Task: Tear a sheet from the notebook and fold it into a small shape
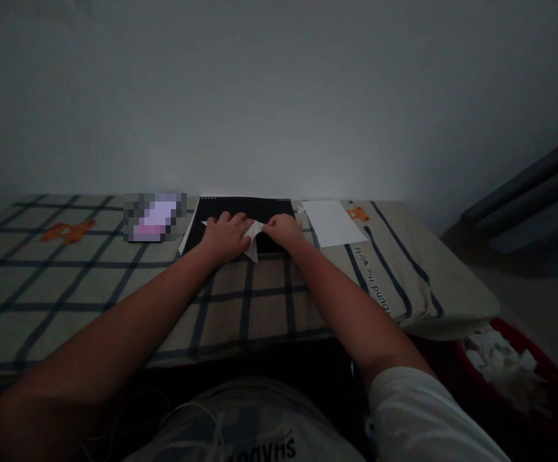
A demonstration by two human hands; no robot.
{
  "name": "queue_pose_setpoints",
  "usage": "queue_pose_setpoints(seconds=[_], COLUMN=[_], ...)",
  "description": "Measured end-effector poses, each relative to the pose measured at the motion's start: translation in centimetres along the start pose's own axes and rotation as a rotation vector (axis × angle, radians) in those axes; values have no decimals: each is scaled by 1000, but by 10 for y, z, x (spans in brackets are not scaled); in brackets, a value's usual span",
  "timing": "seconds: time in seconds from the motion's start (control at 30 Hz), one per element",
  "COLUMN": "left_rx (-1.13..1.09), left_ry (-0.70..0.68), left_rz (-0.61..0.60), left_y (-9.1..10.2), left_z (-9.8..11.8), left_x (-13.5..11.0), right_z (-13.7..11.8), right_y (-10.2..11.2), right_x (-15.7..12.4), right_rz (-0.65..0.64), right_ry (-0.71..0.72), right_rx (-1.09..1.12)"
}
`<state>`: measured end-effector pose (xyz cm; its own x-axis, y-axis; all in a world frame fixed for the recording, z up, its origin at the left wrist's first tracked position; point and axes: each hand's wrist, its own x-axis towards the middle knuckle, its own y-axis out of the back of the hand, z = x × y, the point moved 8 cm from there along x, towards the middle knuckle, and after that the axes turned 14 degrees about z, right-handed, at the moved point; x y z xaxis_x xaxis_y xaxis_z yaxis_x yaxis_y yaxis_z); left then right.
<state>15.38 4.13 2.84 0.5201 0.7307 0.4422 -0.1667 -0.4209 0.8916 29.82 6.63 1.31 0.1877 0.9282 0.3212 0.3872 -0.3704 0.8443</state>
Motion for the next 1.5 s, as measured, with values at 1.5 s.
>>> queue_pose_setpoints(seconds=[1.5], left_rx=[-43], left_ry=[-30], left_rz=[98], left_y=[6], left_z=[10], left_x=[0], right_z=[11], right_y=[4], right_x=[1], right_rz=[-47], right_ry=[-84], right_rx=[200])
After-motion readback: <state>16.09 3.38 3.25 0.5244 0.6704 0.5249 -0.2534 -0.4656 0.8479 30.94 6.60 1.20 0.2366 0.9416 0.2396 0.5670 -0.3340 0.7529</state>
